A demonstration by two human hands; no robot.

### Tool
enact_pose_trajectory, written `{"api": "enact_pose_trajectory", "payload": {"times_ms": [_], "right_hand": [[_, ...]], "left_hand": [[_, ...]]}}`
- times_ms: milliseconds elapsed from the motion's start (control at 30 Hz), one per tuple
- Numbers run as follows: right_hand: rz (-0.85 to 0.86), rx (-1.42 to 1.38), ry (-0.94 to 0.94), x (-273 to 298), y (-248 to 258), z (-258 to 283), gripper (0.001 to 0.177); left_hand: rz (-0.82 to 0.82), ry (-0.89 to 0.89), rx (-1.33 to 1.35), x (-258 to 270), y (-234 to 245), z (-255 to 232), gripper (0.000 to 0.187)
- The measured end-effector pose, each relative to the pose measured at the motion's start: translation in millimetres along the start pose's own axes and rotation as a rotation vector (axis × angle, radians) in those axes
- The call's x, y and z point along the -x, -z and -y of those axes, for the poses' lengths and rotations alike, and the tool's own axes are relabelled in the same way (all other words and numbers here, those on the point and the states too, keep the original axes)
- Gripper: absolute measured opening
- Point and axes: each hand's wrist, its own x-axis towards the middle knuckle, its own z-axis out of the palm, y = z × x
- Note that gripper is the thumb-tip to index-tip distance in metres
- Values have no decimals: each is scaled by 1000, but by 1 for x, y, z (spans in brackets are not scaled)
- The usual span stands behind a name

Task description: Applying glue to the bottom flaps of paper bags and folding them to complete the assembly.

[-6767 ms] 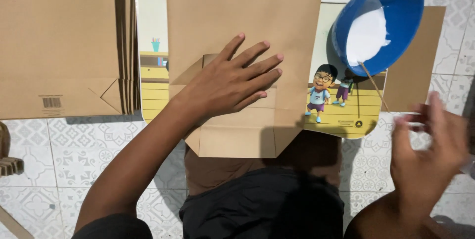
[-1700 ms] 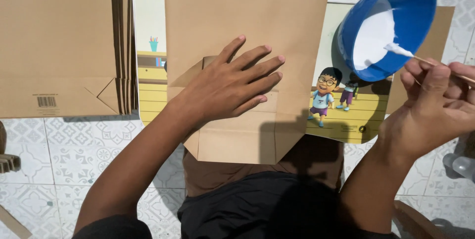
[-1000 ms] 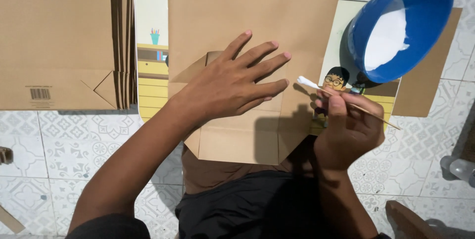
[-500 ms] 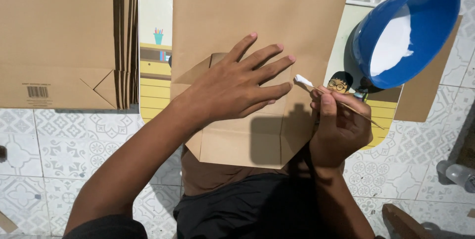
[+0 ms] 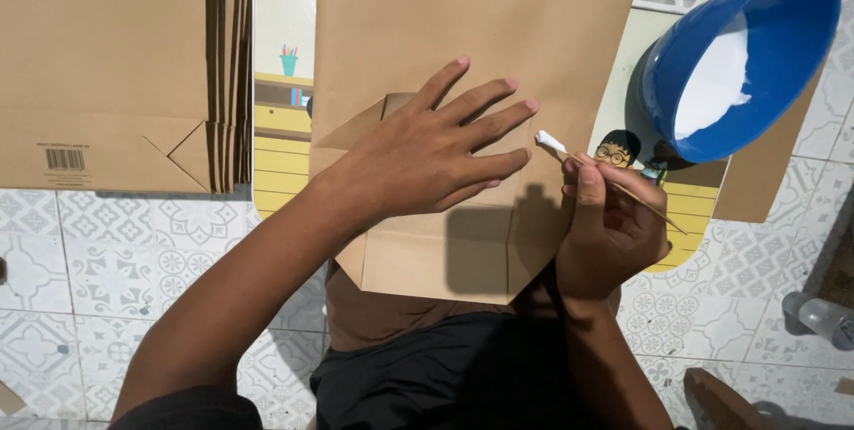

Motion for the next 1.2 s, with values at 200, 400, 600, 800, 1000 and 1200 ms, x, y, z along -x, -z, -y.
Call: {"api": "enact_pose_trajectory", "payload": {"times_ms": [200,400,600,800,1000,1200], "right_hand": [[-3,5,13,0,-1,-2,15],[6,-16,-4,1,-1,-1,14],[1,-45,-21,1,1,-1,12],[3,-47,13,1,1,-1,10],[-20,-93,28,8,5,-8,14],[-52,-76,9,13,8,-12,12]], "left_hand": [[-24,-11,5,0,-2,1,26],[10,-5,-1,0,-1,0,28],[-38,-12,14,0,-1,1,25],[-28,-6,9,0,-1,0,25],[-19,-1,-8,0,1,1,27],[-34,-17,-5,0,-2,2,27]]}}
